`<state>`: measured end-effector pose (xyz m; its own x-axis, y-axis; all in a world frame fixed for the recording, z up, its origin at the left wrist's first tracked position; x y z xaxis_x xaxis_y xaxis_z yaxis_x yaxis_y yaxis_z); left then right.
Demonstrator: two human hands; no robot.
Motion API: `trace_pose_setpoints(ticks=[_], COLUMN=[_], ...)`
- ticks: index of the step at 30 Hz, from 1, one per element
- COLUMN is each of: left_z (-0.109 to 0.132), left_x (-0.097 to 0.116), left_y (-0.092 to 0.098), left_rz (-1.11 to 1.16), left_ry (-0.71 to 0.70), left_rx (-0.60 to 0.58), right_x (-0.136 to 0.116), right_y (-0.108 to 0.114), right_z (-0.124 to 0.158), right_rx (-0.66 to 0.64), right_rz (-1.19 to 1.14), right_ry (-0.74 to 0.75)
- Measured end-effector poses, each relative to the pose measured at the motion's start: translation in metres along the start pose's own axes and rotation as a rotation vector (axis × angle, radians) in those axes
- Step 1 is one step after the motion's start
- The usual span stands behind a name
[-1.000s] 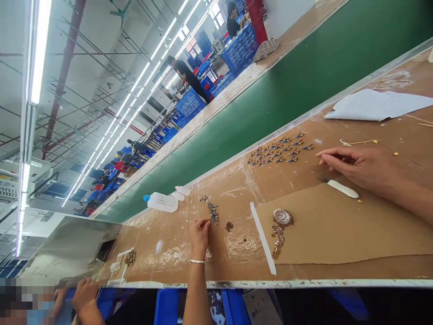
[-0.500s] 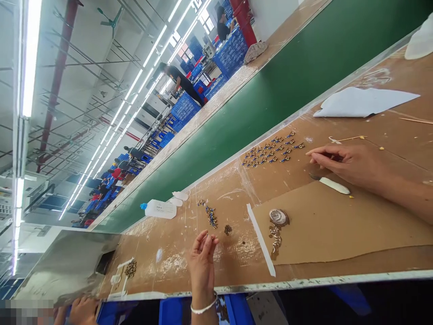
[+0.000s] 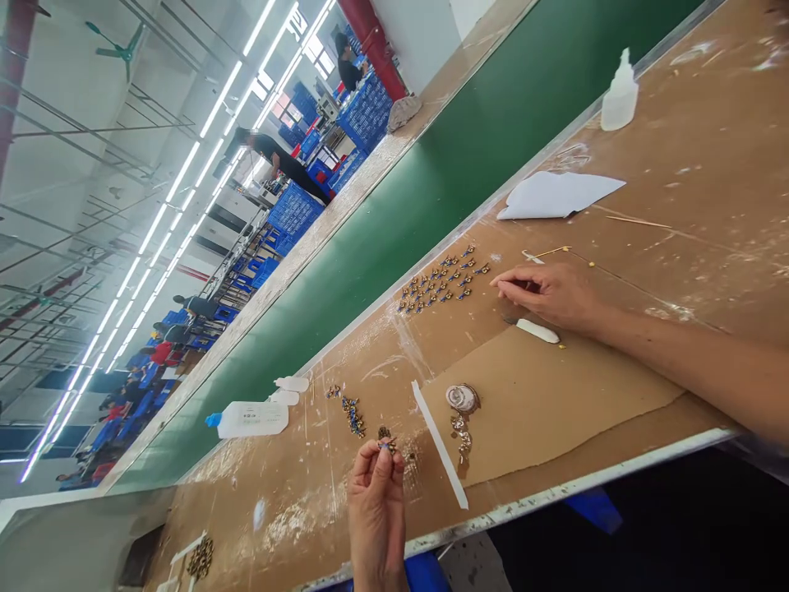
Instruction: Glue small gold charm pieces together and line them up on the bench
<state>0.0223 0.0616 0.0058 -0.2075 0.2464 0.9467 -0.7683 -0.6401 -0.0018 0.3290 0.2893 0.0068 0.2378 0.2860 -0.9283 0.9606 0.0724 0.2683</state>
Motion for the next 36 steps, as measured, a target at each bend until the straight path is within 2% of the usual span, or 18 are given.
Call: trace_pose_setpoints(ticks=[3,9,15,19,30,36], left_z=[0.001,-0.002,0.001,0.007,0.006,0.010], left_x=[0.002,0.002,0.013,0.026,0.045,0.052], left_y=[-0.006,-0.018,-0.022,-0.035,-0.102,-0.127], left_rz=[-0.027,-0.126,-0.378,-0.583,-1.104,-1.222], left_ry=[0.003,-0.067,-0.233,-0.306,-0.592,-0.671], left_rx=[0.026,-0.014,0.100,0.137,-0.106,-0.171], right_x=[0.002,0.000,-0.002,-0.003,-0.002,-0.005], right_y=[0.000,0.000,0.000,0.001,0.001,0.001], right_z=[-0.002,-0.003,-0.004,-0.005,-0.009,-0.009], right_rx=[0.010,0.023,0.027,0.032,0.010,-0.013], right_rz=[0.004,-0.033,-0.050,-0.073,-0.100,-0.113], right_ry=[0.015,0.096,0.138,0.181,0.220,0.220])
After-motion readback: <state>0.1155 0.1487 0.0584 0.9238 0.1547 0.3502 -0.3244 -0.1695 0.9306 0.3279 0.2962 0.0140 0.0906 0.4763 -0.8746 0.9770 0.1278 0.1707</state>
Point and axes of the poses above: each hand's wrist, its own z-axis away from the middle knuckle, its own y-axis out of the back of the hand, x = y × z, the point moved 8 cm from there along -z, towards the middle knuckle, and after that the axes turned 9 degrees about -z, right-handed, at the moved point
